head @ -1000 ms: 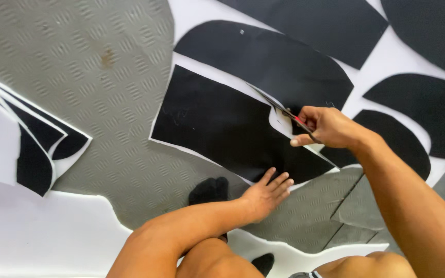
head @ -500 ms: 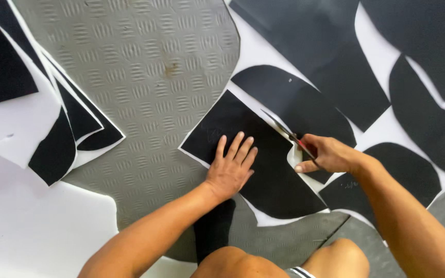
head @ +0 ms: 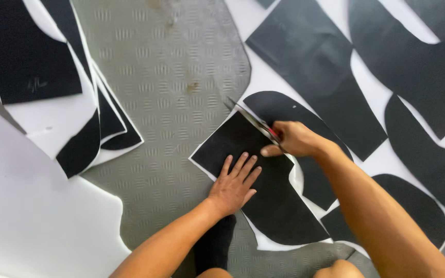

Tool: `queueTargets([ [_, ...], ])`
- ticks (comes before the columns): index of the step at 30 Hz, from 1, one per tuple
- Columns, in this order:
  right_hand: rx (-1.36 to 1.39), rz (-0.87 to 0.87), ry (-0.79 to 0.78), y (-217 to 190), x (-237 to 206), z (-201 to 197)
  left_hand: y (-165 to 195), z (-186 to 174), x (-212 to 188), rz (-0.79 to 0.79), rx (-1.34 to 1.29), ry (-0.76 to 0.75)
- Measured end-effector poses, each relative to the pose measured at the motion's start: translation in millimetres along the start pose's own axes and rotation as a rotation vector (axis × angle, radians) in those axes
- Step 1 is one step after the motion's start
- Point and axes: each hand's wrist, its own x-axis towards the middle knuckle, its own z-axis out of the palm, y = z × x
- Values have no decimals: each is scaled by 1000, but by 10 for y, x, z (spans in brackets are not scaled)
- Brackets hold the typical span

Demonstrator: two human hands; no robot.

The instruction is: The person uses scissors to cut black material laid on a white sheet on the floor. They hold the material with one hand and cut along marked outlines with the other, separating individual pieces and stacking them.

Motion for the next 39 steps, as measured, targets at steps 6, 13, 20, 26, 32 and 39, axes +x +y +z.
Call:
queueTargets([
  [6,159,-376,132,-904,-610,159,30,423,-10,-4,72,-66],
  [13,670,-108,142,992,-1891,1062,74,232,-123,-33,245,-72],
  [20,1183,739,518,4381,-3833,2767,231,277,848,326,540,-471],
  [26,1282,944,445,5998,-4793,3836,2338,472,1605,575,512,-849],
  [32,960,744,190,6699,-5128,4197,4361,1483,1627,563,242,-677],
  [39,809,593,44,7233,-4996,4039,5012,2432,1434,415,221,-615],
])
